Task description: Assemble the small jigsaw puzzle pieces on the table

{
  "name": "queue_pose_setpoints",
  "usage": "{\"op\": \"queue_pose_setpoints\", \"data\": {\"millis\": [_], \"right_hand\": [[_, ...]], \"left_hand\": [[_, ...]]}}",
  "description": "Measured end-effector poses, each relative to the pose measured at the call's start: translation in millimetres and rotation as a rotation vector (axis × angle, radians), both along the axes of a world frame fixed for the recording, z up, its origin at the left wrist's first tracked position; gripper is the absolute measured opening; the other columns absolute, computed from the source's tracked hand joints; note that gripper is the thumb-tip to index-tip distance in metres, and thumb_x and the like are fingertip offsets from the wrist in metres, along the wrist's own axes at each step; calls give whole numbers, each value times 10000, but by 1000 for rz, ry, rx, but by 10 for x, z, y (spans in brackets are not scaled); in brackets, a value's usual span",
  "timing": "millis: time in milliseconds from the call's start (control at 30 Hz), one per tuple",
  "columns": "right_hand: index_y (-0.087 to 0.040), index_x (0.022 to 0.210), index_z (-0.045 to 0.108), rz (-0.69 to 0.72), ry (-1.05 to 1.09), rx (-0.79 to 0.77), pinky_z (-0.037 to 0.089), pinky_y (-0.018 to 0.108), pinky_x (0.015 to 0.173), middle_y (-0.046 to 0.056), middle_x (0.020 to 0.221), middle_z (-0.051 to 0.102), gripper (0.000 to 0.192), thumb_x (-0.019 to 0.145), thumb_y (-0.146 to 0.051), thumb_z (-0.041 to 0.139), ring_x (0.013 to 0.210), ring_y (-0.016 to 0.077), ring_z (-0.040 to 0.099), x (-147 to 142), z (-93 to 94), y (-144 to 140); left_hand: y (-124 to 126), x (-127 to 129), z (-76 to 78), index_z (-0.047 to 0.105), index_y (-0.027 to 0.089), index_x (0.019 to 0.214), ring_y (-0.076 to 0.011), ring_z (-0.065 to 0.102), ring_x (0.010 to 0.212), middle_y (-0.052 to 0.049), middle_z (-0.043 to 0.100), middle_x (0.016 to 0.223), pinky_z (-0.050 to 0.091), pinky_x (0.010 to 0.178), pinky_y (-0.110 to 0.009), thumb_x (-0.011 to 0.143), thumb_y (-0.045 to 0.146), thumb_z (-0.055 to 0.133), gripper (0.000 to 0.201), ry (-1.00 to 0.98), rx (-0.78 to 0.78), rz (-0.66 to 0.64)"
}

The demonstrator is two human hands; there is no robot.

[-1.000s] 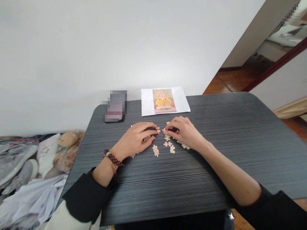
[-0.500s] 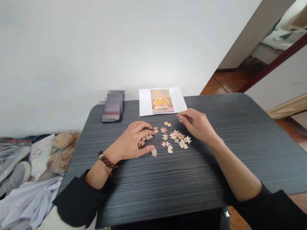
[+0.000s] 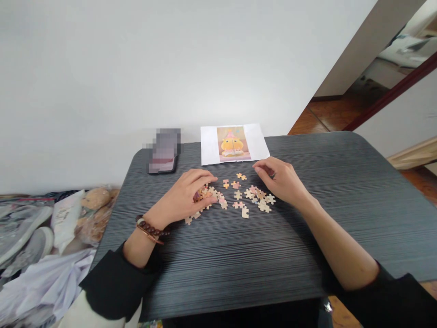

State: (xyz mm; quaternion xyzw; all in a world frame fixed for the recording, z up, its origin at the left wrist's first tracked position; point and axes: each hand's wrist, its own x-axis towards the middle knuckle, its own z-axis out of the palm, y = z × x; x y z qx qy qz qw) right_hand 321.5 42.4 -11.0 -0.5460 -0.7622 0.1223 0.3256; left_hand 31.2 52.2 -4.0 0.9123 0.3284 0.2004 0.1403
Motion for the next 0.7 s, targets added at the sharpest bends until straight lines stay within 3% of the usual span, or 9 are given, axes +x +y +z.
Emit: {"op": "queue_pose_setpoints", "data": {"millis": [133, 400, 500, 600, 700], "right_hand": [[-194, 907, 674, 60, 9, -38, 453, 298, 675, 37, 836, 663, 146, 914, -223, 532, 700, 160, 582, -68, -8, -29], [-181, 951, 686, 139, -36, -93, 458, 296, 722, 39, 876, 661, 158, 925, -204, 532, 737, 150, 593, -158, -37, -54], [-178, 998, 686, 170, -50, -95, 469, 305, 750, 48, 912, 668, 183, 940, -214, 517, 786, 160, 610, -183, -42, -65], [-175, 1033, 684, 194, -52, -94, 480, 316, 788, 60, 956, 678, 196, 945, -211, 513, 848, 172, 630, -204, -37, -76], [-173, 1047, 681, 217, -53, -105, 491, 320, 793, 69, 982, 678, 192, 940, -212, 527, 863, 175, 638, -221, -33, -84]], "left_hand": [[112, -183, 39, 627, 152, 1126, -215, 571, 1062, -94, 615, 1112, 467, 975, -396, 999, 298, 404, 295, 17, 11, 154], [115, -218, -20, 666, 173, 1115, -232, 588, 1038, -84, 612, 1103, 487, 949, -407, 971, 415, 433, 366, 137, -25, 274], [80, -181, -2, 678, 181, 1110, -228, 580, 1052, -82, 602, 1108, 482, 961, -401, 953, 463, 470, 384, 138, -39, 254], [62, -153, 6, 673, 185, 1142, -235, 562, 1072, -87, 594, 1136, 467, 983, -411, 911, 513, 538, 423, 127, -47, 155], [69, -141, -18, 679, 191, 1143, -228, 554, 1066, -85, 604, 1128, 467, 977, -408, 929, 465, 532, 378, 92, -62, 100]]}}
